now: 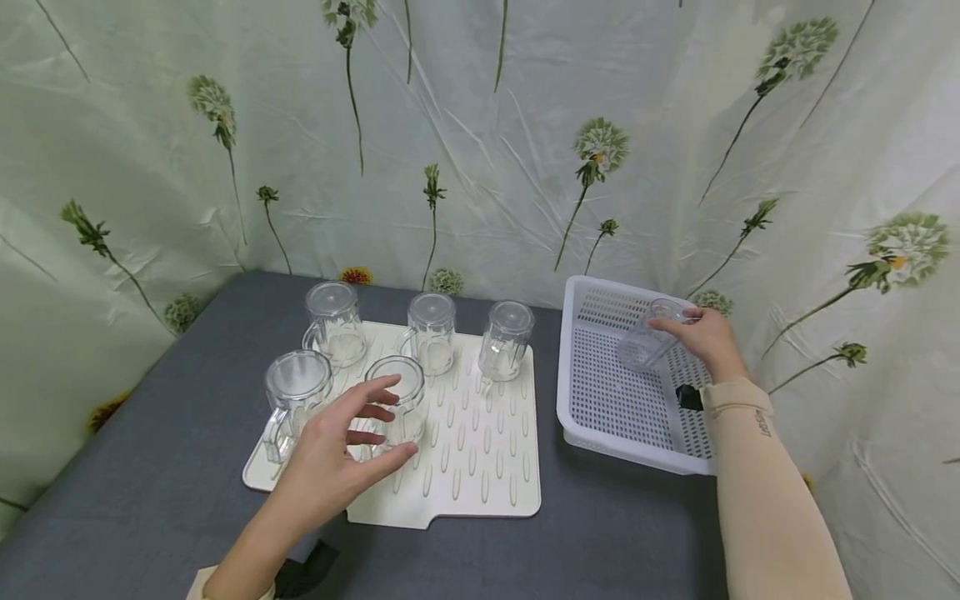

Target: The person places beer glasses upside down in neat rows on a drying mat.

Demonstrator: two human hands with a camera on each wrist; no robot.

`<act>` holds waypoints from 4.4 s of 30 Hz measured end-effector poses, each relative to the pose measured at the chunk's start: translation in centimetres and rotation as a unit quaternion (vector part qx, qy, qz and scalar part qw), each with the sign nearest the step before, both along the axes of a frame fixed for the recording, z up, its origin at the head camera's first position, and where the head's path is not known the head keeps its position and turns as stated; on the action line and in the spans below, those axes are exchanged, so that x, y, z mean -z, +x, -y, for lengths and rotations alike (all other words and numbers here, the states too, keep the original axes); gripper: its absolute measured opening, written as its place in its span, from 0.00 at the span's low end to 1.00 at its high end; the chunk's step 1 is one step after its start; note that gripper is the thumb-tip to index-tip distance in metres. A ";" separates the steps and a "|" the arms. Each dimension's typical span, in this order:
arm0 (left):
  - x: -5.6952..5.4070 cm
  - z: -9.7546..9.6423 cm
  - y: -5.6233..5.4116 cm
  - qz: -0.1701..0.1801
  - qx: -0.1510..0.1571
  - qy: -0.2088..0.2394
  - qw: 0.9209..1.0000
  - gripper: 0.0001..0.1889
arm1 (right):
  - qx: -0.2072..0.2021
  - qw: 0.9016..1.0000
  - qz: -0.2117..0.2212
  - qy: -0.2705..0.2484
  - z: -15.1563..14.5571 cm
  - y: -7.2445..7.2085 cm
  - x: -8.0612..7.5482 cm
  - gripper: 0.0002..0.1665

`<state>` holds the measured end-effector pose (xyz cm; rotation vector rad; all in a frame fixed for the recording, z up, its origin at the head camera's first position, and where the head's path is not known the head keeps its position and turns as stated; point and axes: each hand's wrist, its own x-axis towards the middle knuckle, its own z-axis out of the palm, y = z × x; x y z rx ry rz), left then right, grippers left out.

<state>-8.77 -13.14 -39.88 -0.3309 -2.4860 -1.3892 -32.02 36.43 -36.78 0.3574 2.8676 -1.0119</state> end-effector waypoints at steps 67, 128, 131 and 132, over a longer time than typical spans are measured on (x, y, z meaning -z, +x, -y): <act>2.2 -3.9 -2.5 0.038 0.152 0.063 0.986 0.36 | -0.034 0.968 -0.188 -0.161 2.7 14.2 -3.1 0.41; 0.1 -5.7 -5.5 0.037 0.184 0.099 0.977 0.42 | -0.124 0.857 -0.242 -0.438 12.3 18.8 0.9 0.29; 0.1 -5.8 -5.5 0.035 0.190 0.104 0.976 0.42 | -0.124 0.852 -0.240 -0.449 12.6 18.8 1.4 0.29; 0.1 -5.8 -5.5 0.035 0.192 0.106 0.975 0.42 | -0.123 0.850 -0.238 -0.453 12.7 18.8 1.6 0.29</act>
